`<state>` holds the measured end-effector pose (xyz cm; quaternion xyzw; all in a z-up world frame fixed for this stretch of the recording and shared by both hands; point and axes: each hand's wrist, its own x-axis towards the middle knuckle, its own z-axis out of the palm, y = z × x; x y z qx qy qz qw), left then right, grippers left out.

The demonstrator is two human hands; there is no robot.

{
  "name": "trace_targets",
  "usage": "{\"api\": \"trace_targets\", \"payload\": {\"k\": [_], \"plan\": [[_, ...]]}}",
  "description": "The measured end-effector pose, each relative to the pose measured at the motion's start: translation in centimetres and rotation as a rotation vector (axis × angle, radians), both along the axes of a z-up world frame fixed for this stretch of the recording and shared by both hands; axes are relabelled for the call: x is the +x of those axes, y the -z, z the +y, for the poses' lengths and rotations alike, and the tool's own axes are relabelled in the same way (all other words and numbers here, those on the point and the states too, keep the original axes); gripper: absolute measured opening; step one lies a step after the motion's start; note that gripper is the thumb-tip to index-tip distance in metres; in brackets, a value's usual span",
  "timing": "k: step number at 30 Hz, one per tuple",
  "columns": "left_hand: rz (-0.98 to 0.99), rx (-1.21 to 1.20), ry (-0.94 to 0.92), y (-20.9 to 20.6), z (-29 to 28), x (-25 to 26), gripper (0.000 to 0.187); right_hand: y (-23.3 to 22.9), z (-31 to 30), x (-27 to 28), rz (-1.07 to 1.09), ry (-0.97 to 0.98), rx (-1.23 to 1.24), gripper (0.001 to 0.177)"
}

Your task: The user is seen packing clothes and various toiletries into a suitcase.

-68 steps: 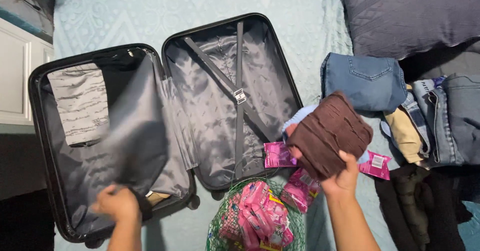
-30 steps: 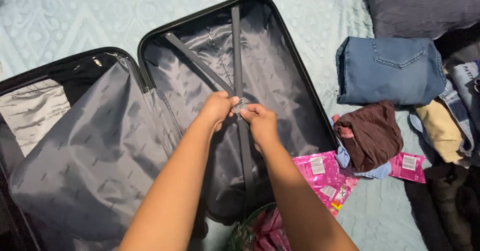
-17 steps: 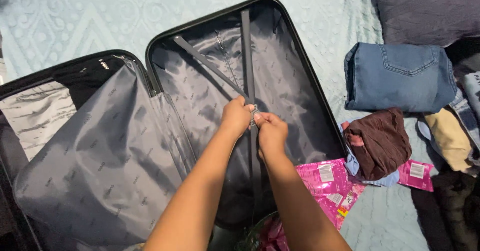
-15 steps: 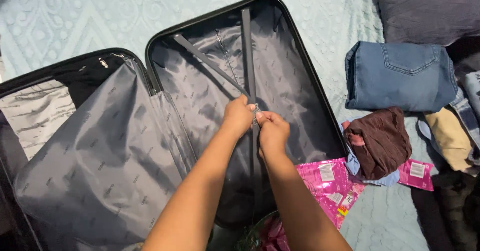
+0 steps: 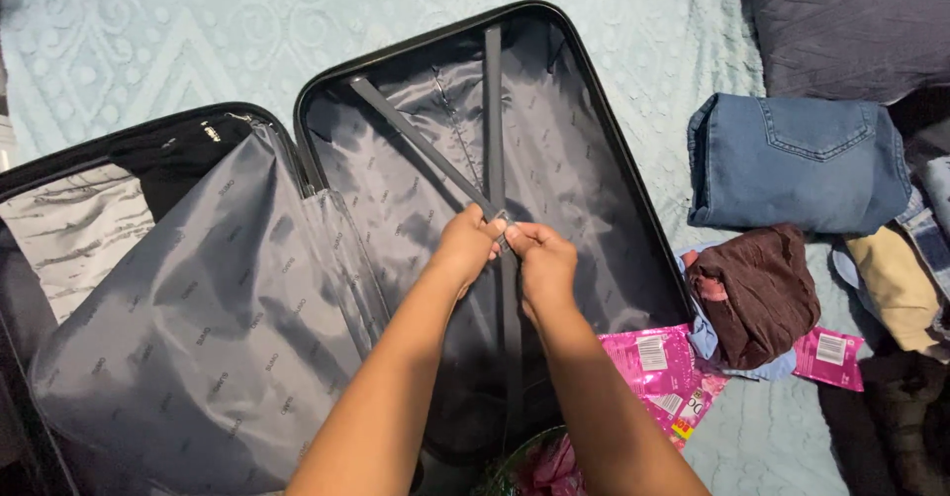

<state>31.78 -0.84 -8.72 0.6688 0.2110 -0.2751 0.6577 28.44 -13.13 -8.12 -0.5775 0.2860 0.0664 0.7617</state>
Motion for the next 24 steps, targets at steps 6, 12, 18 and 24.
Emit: {"api": "trace_targets", "payload": {"k": [6, 12, 18, 24], "plan": [[0.083, -0.153, -0.025, 1.1, 1.2, 0.1, 0.019, -0.9, -0.7, -0.7, -0.035, -0.076, 0.032, 0.013], [0.046, -0.094, -0.016, 1.2, 0.8, 0.6, 0.019, -0.6, -0.7, -0.2, -0.042, -0.071, 0.080, 0.014], [0.125, -0.186, -0.130, -1.3, 0.3, 0.8, 0.010, -4.2, -0.1, -0.5, -0.204, -0.135, -0.418, 0.020], [0.210, -0.278, -0.081, -1.4, 2.1, 0.1, 0.024, 0.2, -1.9, -1.0, -0.090, -0.095, -0.109, 0.021]]}}
